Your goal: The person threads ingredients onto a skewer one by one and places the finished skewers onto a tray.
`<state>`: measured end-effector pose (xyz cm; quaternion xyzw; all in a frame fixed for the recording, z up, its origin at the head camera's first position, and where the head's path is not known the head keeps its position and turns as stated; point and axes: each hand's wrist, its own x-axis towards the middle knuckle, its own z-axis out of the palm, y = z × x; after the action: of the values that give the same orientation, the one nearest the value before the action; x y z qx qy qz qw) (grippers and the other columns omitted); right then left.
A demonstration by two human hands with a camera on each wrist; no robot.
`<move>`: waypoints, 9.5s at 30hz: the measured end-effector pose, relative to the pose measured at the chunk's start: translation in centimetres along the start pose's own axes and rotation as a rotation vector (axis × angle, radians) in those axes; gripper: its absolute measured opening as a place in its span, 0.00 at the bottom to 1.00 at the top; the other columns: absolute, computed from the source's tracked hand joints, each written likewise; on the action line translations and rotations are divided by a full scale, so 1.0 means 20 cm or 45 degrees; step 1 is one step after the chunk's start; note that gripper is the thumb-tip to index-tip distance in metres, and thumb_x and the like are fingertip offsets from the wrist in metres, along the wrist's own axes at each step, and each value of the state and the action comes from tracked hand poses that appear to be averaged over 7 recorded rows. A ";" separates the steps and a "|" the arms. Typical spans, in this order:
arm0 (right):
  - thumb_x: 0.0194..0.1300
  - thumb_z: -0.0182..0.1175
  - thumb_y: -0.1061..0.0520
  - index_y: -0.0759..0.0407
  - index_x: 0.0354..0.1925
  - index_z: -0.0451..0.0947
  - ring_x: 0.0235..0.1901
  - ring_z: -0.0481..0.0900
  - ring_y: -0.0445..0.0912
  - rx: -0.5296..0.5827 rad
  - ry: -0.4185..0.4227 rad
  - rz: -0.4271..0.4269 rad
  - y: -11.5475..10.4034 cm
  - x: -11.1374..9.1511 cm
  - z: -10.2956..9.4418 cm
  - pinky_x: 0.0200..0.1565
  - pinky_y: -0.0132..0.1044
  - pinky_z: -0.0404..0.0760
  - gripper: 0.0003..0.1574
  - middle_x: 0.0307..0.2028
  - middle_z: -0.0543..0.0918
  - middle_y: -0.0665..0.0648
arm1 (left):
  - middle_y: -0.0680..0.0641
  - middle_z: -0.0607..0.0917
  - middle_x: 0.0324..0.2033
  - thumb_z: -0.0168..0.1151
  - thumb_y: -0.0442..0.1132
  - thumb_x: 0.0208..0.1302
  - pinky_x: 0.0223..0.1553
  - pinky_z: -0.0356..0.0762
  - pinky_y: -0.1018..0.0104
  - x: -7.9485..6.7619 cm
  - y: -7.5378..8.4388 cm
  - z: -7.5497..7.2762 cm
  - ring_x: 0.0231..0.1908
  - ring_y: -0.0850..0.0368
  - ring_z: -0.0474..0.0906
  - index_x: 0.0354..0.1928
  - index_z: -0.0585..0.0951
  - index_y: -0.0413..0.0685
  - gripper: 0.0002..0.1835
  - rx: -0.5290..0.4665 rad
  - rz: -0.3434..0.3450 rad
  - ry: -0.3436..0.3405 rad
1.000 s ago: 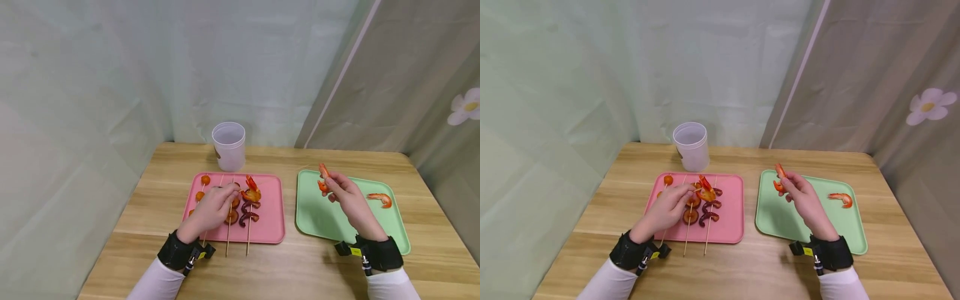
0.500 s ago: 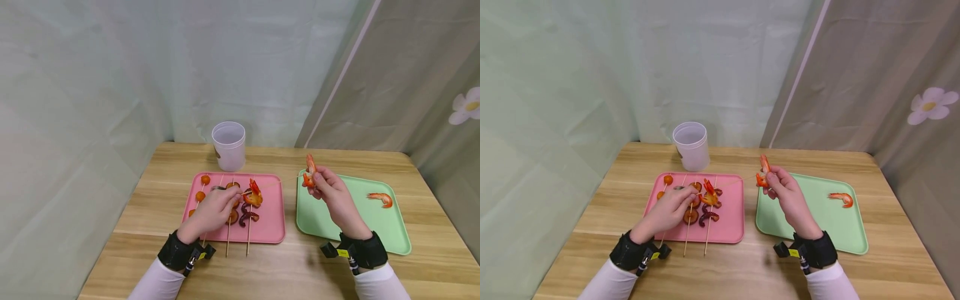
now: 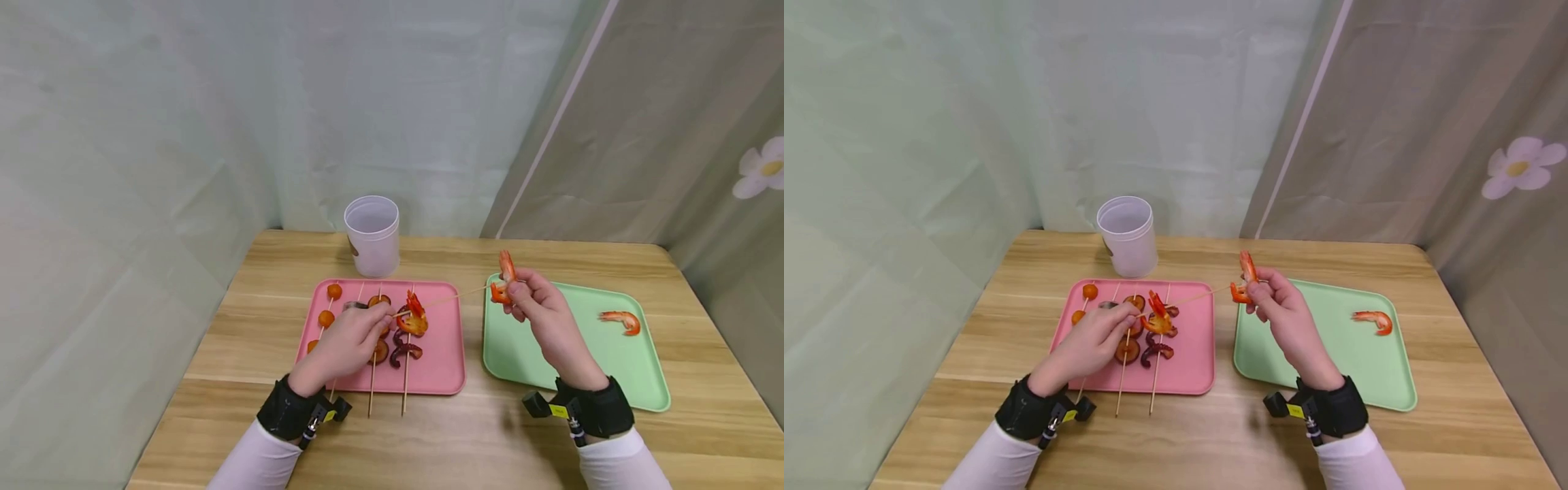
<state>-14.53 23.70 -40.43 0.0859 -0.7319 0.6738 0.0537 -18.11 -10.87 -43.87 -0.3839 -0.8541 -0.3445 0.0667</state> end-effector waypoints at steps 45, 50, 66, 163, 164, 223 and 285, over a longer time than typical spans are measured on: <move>0.76 0.68 0.60 0.68 0.49 0.80 0.39 0.86 0.43 -0.255 -0.201 0.064 0.09 -0.04 0.26 0.42 0.32 0.80 0.12 0.41 0.92 0.59 | 0.57 0.77 0.28 0.56 0.32 0.81 0.29 0.74 0.67 0.00 0.03 0.04 0.27 0.63 0.72 0.53 0.83 0.47 0.08 -0.008 0.028 -0.096; 0.76 0.68 0.58 0.67 0.54 0.82 0.41 0.86 0.45 -0.298 -0.215 0.057 0.09 -0.04 0.26 0.44 0.33 0.81 0.15 0.43 0.92 0.57 | 0.57 0.77 0.27 0.57 0.34 0.82 0.28 0.74 0.67 0.00 0.03 0.04 0.26 0.64 0.71 0.49 0.82 0.48 0.05 -0.023 0.036 -0.094; 0.74 0.70 0.58 0.66 0.64 0.78 0.44 0.85 0.49 -0.376 -0.260 0.035 0.10 -0.04 0.24 0.40 0.35 0.81 0.26 0.48 0.89 0.58 | 0.54 0.80 0.29 0.54 0.33 0.83 0.30 0.73 0.66 0.00 0.03 0.01 0.25 0.66 0.69 0.48 0.82 0.47 0.07 -0.084 -0.001 -0.083; 0.85 0.55 0.49 0.48 0.64 0.79 0.30 0.80 0.39 0.173 0.001 0.156 0.19 0.06 -0.47 0.35 0.28 0.78 0.16 0.34 0.86 0.49 | 0.56 0.80 0.30 0.56 0.31 0.81 0.31 0.73 0.66 0.00 0.00 -0.03 0.27 0.64 0.72 0.48 0.83 0.45 0.06 -0.086 0.002 -0.016; 0.85 0.53 0.48 0.49 0.64 0.79 0.29 0.78 0.39 0.235 -0.015 0.140 0.18 0.06 -0.41 0.34 0.29 0.76 0.17 0.33 0.84 0.49 | 0.57 0.79 0.29 0.57 0.31 0.81 0.30 0.72 0.66 0.00 0.00 -0.03 0.26 0.65 0.71 0.48 0.83 0.46 0.06 -0.080 0.001 -0.019; 0.86 0.53 0.57 0.63 0.48 0.80 0.25 0.72 0.46 -0.138 0.064 -0.159 0.09 -0.04 0.07 0.27 0.35 0.69 0.12 0.26 0.79 0.55 | 0.53 0.82 0.31 0.55 0.32 0.82 0.30 0.73 0.67 0.01 0.02 -0.01 0.26 0.64 0.70 0.50 0.83 0.43 0.07 -0.039 0.000 -0.040; 0.80 0.64 0.55 0.51 0.74 0.76 0.30 0.82 0.45 -0.694 -0.013 -0.138 -0.03 -0.05 -0.11 0.34 0.35 0.76 0.28 0.46 0.86 0.57 | 0.50 0.70 0.27 0.37 0.43 0.90 0.22 0.64 0.68 -0.07 0.35 0.51 0.21 0.58 0.63 0.61 0.70 0.37 0.17 -1.502 -0.971 0.015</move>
<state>-13.47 25.80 -39.77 0.1108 -0.8809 0.4476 0.1069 -10.62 -1.92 -48.37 -0.0279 -0.5995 -0.7517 -0.2735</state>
